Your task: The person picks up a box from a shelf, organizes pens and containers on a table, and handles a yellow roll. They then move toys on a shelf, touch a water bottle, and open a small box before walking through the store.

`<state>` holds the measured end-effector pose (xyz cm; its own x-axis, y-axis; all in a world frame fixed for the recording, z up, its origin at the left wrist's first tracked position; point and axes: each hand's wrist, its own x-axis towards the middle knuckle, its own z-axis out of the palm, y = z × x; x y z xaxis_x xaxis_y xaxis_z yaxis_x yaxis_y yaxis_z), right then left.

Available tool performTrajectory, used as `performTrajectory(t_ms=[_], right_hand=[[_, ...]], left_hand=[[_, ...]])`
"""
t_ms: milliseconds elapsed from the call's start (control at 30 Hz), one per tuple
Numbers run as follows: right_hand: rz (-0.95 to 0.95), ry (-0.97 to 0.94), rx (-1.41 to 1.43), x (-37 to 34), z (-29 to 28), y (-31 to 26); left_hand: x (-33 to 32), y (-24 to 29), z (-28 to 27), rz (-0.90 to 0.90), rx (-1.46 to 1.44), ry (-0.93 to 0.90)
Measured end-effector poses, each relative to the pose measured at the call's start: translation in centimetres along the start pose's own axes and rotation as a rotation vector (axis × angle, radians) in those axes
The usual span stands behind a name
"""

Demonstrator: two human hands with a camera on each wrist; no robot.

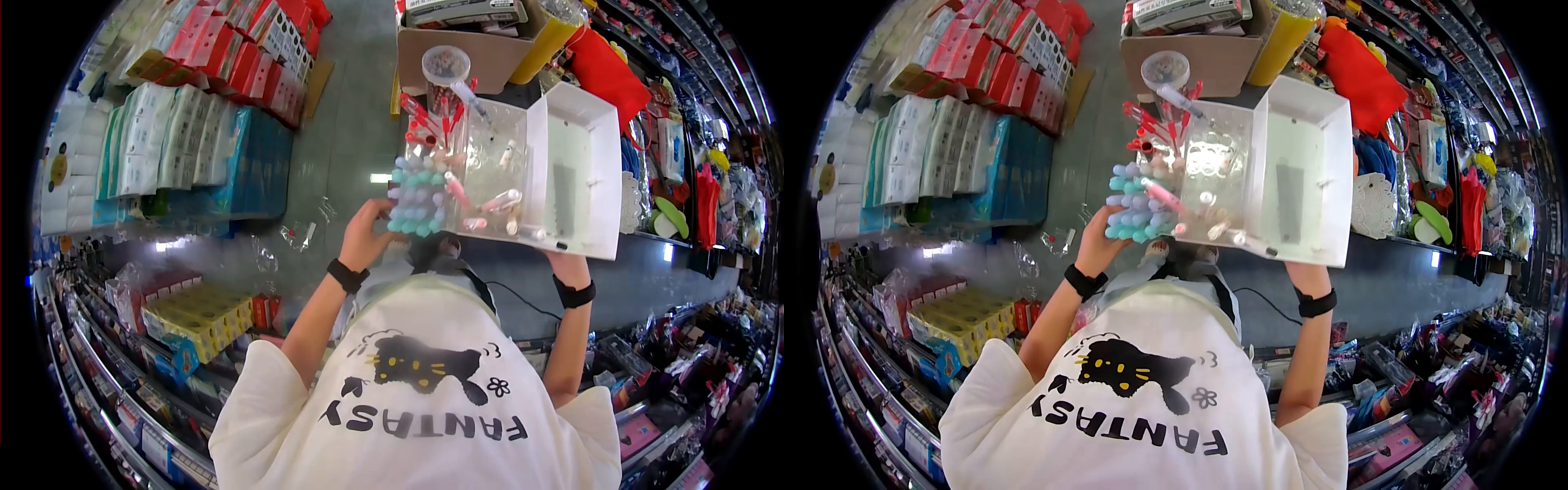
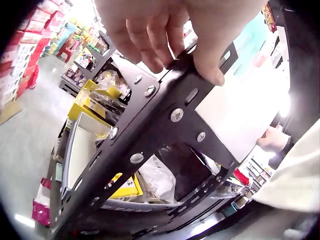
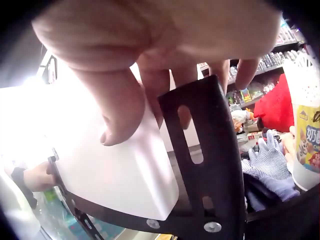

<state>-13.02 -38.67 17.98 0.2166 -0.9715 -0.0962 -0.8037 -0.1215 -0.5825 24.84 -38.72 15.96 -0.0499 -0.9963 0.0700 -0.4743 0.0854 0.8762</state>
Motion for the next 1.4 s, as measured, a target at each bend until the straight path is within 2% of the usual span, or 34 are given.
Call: performTrajectory(t_ms=[133,267,367,400,500,533,600,733,833,1133,1233,1367,1400], right_hand=[[0.030,0.069,0.170,1.1,-0.8,-1.1],[-0.037,0.074,0.054,1.4,-1.6,-2.3],[-0.081,0.181,0.041,1.6,-1.5,-2.6],[0.009,0.088,0.047,1.7,-1.7,-2.5],[-0.062,0.148,-0.058,1.7,-1.9,-3.1],[-0.046,0.116,-0.078,1.6,-2.1,-3.0],[-0.085,0.127,-0.027,1.4,-2.6,-3.1],[-0.069,0.062,0.114,1.5,-3.4,-3.0],[-0.169,0.126,0.006,1.6,-3.6,-3.2],[0.116,-0.055,0.441,1.7,-3.8,-0.9],[0.025,0.026,0.381,1.1,-3.7,-0.4],[0.142,0.002,0.486,0.7,-4.0,0.7],[0.099,0.017,0.453,0.7,-4.0,1.1]], left_hand=[[0.1,-0.1,0.0,0.032,-0.014,-0.016],[-0.1,0.4,0.2,0.071,-0.038,-0.005],[-0.1,-0.1,0.5,0.064,-0.005,-0.022],[-0.1,0.2,0.4,0.058,0.010,-0.031],[0.2,1.8,0.2,0.110,-0.073,0.025],[0.4,1.7,0.4,0.125,-0.096,0.025],[0.6,1.3,0.5,0.151,-0.138,0.031],[1.1,0.6,0.1,0.139,-0.131,-0.092],[1.4,0.8,0.0,0.159,-0.108,-0.098],[0.8,1.9,-0.3,0.150,-0.040,-0.117],[1.0,1.9,-0.4,0.158,-0.033,-0.149],[1.2,1.7,-0.4,0.147,-0.099,-0.199],[1.3,1.4,-0.3,0.150,-0.123,-0.210]])
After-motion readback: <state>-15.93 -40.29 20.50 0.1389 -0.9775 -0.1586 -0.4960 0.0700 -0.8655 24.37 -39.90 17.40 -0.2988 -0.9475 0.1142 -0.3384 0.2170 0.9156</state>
